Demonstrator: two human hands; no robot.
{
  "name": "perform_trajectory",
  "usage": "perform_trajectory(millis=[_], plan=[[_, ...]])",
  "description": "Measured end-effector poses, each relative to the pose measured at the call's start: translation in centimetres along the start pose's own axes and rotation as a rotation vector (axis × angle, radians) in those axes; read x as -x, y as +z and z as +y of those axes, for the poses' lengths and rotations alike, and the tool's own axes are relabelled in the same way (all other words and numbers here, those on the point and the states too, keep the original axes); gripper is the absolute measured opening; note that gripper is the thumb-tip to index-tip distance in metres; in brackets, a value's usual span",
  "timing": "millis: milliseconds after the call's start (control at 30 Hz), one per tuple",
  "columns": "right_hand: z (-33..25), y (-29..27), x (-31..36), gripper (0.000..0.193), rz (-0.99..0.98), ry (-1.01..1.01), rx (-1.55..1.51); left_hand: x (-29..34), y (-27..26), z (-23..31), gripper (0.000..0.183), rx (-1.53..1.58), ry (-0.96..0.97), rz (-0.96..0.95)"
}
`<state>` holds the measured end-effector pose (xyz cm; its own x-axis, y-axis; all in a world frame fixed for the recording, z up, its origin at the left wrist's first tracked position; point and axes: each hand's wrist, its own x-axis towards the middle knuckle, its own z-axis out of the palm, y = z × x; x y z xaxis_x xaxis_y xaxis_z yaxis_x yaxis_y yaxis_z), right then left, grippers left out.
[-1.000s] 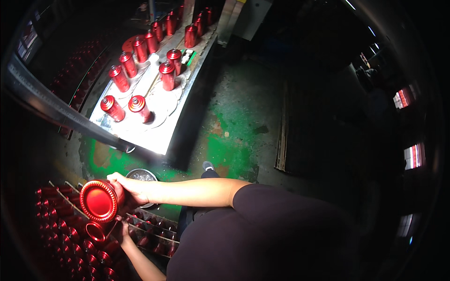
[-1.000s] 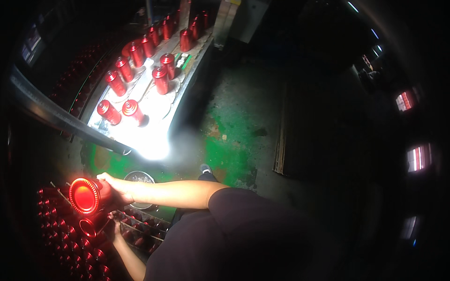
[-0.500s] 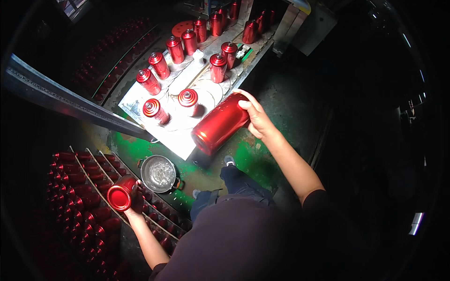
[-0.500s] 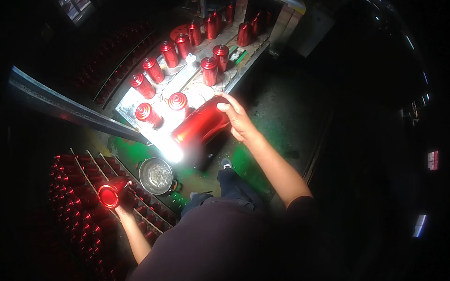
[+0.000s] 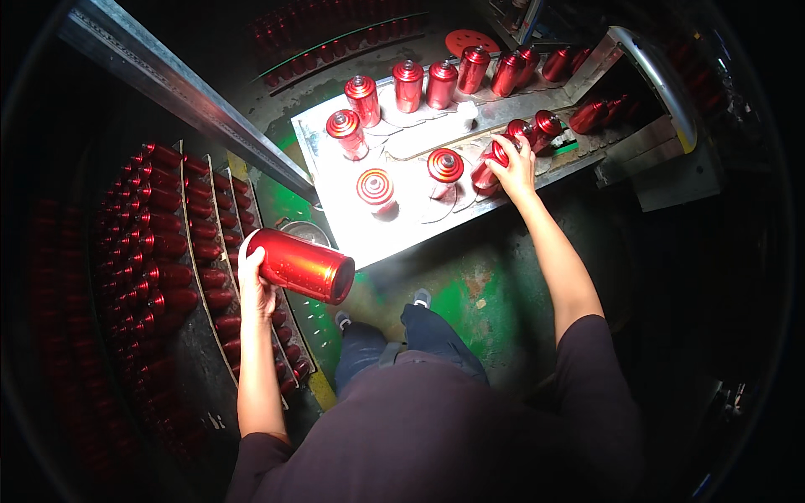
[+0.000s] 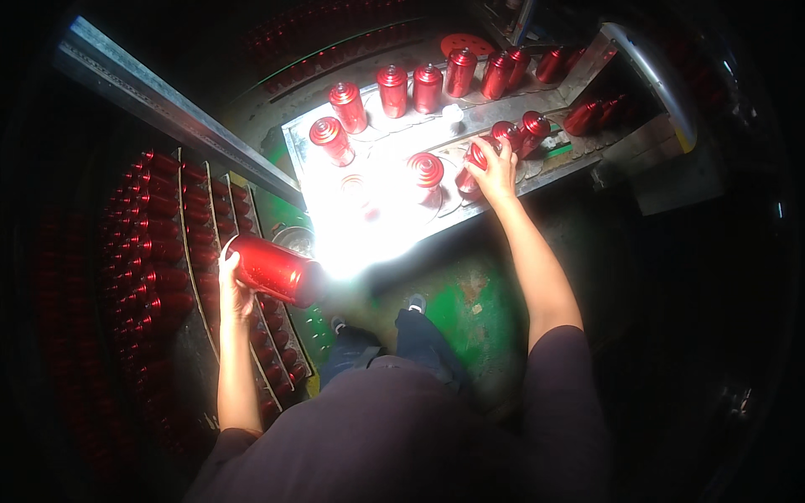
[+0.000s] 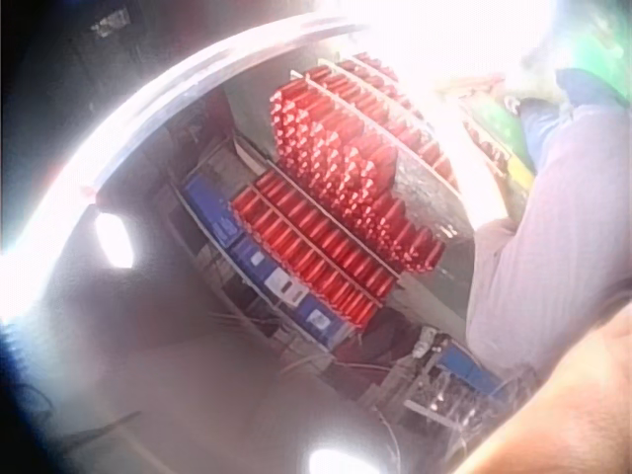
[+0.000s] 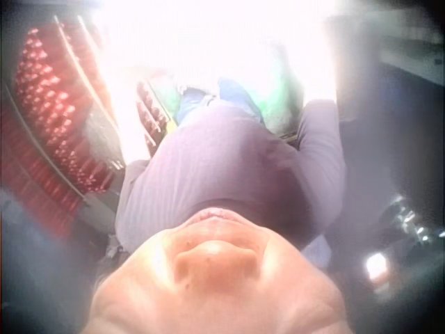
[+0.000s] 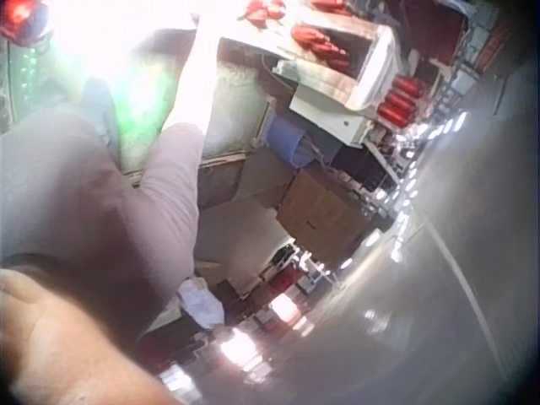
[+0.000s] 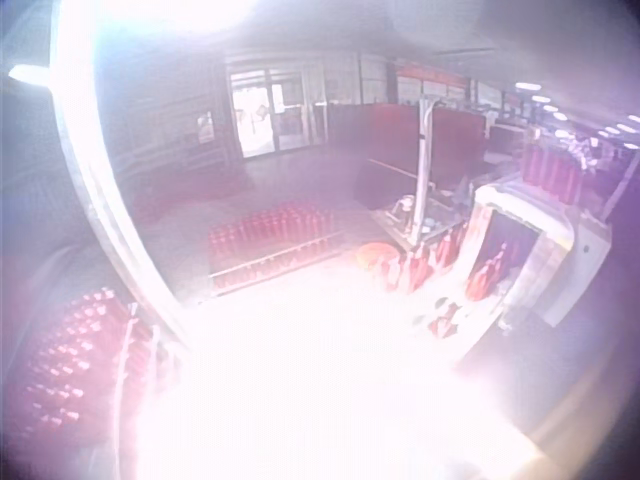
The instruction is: The person repeatedly picks up red cylindrical cans from a rack and places them upright on a metal tray. The person handles the cans one at a time, moving them from the rack to the tray in a repetitive sequence.
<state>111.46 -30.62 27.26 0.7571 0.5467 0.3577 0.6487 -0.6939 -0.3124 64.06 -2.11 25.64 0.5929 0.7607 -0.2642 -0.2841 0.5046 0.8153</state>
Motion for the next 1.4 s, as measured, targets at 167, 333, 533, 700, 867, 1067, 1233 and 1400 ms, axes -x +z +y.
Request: perform_trajectory(millis=[167,333,533,700,867,1067,1233,1400], plan=[[4.1,4.2,-4.3,0.07,-0.138,0.034,0.019,-1.4,4.8,0.4,0.057,-0.538,0.379,0.113],[3.5,2.4,-7.9,0.071,-0.262,0.129,0.163,-3.4,10.2,-2.8,0.063,-0.96,0.651,0.083],[-8.5,-1.3,-2.3,0.062,-0.407,-0.379,-0.311,-5.8,15.9,-7.1,0.075,-1.021,0.604,-0.162],[-5.5,5.0,2.6,0.073,-0.402,-0.465,-0.235,-5.7,21.7,-10.1,0.081,-1.33,0.619,-0.31],[-5.1,4.0,-0.5,0.073,-0.411,-0.343,-0.156,-9.5,23.0,-18.9,0.082,-1.043,0.649,-0.242],[-0.7,3.6,-0.9,0.075,-0.337,-0.181,-0.04,-9.4,27.1,-21.9,0.082,-1.083,0.449,-0.287],[-1.7,3.8,-2.3,0.081,-0.348,-0.192,-0.005,-9.4,28.3,-21.8,0.09,-1.156,0.521,-0.241],[-5.1,-0.4,-0.5,0.071,-0.22,-0.207,-0.073,-3.4,28.0,-15.7,0.083,-0.999,0.492,-0.369]])
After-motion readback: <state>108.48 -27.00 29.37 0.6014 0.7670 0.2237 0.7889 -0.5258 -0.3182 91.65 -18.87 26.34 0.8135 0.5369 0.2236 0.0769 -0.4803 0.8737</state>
